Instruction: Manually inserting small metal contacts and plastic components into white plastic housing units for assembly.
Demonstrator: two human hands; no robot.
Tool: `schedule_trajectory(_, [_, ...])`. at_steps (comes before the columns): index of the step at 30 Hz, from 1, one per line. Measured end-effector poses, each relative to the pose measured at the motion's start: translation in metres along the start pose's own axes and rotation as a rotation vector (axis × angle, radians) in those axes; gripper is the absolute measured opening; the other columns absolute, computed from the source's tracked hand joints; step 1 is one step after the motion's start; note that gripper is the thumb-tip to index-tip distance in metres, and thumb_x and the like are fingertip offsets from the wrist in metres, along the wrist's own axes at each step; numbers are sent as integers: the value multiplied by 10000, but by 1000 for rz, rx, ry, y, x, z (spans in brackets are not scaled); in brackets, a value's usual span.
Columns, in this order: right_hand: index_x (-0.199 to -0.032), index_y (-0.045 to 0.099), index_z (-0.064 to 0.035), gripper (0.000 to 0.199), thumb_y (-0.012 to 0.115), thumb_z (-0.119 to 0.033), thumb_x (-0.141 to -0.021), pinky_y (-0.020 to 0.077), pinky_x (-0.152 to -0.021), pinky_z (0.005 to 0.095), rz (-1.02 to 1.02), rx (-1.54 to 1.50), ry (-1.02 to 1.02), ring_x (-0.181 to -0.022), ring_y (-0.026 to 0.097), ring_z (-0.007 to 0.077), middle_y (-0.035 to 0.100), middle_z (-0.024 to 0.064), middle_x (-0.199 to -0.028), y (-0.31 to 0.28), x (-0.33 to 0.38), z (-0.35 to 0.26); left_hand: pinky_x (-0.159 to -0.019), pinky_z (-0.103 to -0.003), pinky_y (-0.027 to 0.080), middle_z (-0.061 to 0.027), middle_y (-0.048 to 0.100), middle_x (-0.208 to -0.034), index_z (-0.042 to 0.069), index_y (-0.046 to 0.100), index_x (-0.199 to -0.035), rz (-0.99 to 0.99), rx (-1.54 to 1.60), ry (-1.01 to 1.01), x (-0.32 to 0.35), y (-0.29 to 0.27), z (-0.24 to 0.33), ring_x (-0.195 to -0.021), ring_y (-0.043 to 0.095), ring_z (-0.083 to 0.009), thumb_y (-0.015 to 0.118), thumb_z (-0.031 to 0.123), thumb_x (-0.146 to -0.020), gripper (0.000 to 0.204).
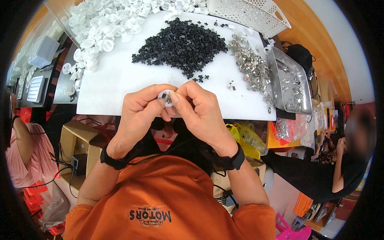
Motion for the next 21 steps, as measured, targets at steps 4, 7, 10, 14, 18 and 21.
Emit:
schedule_trajectory(4, [-773, 501, -12, 184, 565, -115, -911, 371, -506, 204, -3, 17, -8, -581, 428, 32, 510, -6, -632, 0, -1, -2, -595, -205, 472, -54, 614, -836, -23, 630, -1017, 8, 7, -22, -1, -1, 0, -685, 567, -78, 419, -38, -844, 274])
schedule_trajectory(7, [-776, 503, -14, 178, 566, -112, -910, 376, -507, 206, 17, -7, -36, -577, 438, 41, 511, -2, -630, -1, -1, -1, -593, -206, 471, -52, 608, -832, -22, 628, -1024, 0, 6, -79, -2, 0, -2, -683, 564, -77, 432, -22, -864, 254])
schedule_trajectory(10, [-788, 513, -16, 164, 572, -114, -907, 398, -516, 211, 12, 29, -30, -578, 465, 49, 534, 11, -636, 0, -1, -2, -592, -210, 472, -50, 599, -833, -23, 625, -1033, -13, 47, -30, -2, 0, 1, -678, 560, -77, 446, 3, -892, 228])
schedule_trajectory(14, [-788, 521, -15, 156, 573, -105, -904, 417, -518, 220, 11, -12, -5, -573, 494, 62, 545, 29, -644, 3, 1, 3, -592, -214, 474, -50, 590, -843, -20, 616, -1048, -2, -12, -1, -1, -1, -2, -668, 555, -82, 449, 2, -908, 220])
schedule_trajectory(18, [-786, 520, -8, 152, 573, -94, -899, 450, -537, 239, 11, 48, -55, -582, 540, 87, 572, 50, -670, 4, 1, -1, -592, -216, 475, -49, 590, -843, -10, 617, -1057, -1, -10, 30, 0, -2, 0, -663, 552, -85, 455, 4, -908, 220])
schedule_trajectory(21, [-787, 522, -10, 150, 573, -96, -900, 445, -531, 236, 13, 72, -73, -579, 537, 84, 570, 50, -669, 4, 1, -3, -634, -209, 481, -37, 611, -878, -26, 600, -1105, -40, -120, -11, 0, -2, -2, -703, 564, -80, 441, 29, -934, 240])
Point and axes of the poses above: each hand's wrist, its own x-axis away from the middle knuckle, its own y-axis out of the palm, z = x × y, the point moved 6 cm from there along -x, towards the middle knuckle
